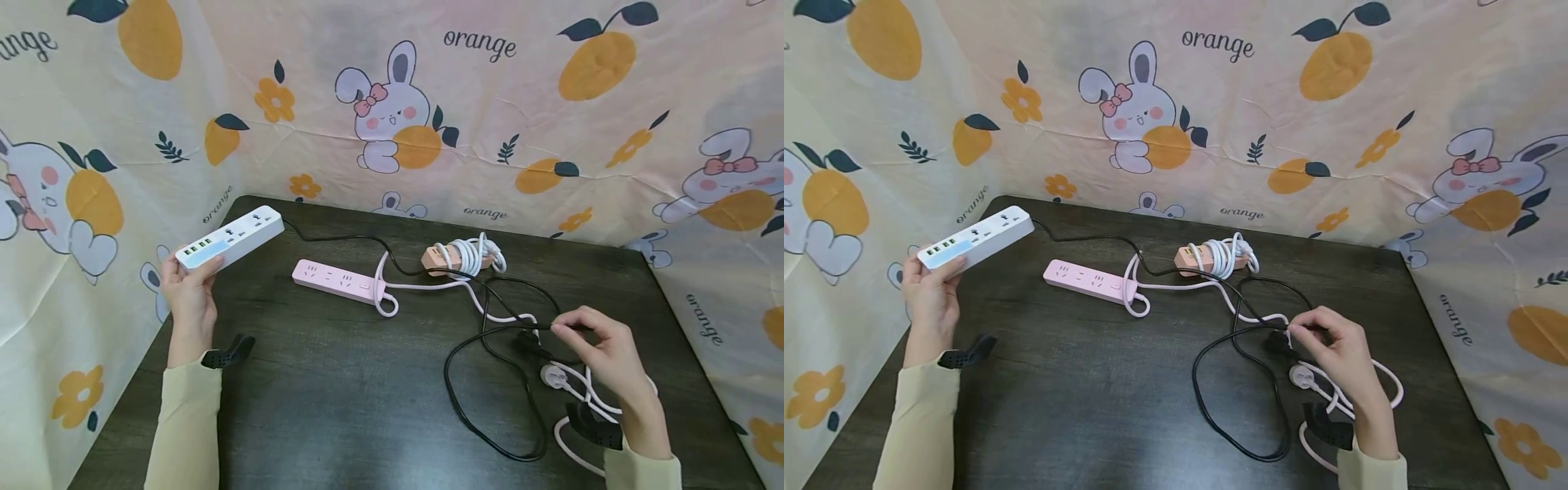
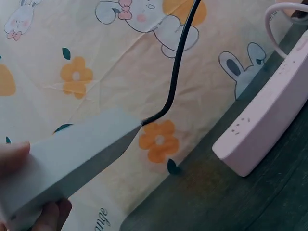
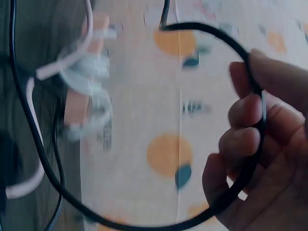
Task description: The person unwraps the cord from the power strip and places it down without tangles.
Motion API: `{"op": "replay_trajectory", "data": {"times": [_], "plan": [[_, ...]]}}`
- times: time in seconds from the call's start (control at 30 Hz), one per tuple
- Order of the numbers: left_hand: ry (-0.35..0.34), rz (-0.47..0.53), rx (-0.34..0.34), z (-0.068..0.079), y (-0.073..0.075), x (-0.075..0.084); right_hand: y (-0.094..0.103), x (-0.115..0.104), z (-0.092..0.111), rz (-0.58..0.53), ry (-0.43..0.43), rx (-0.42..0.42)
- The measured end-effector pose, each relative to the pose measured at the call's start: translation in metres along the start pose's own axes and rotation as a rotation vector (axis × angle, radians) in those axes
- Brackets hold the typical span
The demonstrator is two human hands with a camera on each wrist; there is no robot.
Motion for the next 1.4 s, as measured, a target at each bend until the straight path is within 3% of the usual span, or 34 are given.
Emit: {"op": "replay_trajectory", "data": {"times": [0.1, 0.3, 0.9, 1.1, 1.27, 1.4], "plan": [[0.012, 0.006, 0.064, -0.003, 0.005, -0.006, -0.020, -0.019, -0.007, 0.044, 0.067, -0.068], [-0.019, -0.081, 0.146, -0.004, 0.010, -0.015, -0.049, -0.040, -0.018, 0.119, 0.164, -0.083], [-0.009, -0.244, 0.291, -0.007, 0.033, -0.026, -0.090, -0.046, -0.019, 0.140, 0.281, -0.177], [0.026, -0.545, 0.336, -0.005, 0.036, -0.020, -0.102, -0.041, -0.016, 0.213, 0.228, -0.268], [0.069, -0.837, 0.364, -0.002, 0.040, -0.016, -0.112, -0.033, -0.011, 0.237, 0.085, -0.332], [0.066, -1.062, 0.348, 0.000, 0.042, -0.014, -0.120, -0.025, -0.005, 0.256, -0.005, -0.351]]}}
Point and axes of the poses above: each hand's wrist, its own z-axis away from the middle knuckle, its own y-axis out of the back of the hand, x = y × z, the point moved 7 cm from there along -z, towards the middle knuckle, and after that the axes turned 7 degrees about y, right-handed, at the moved point
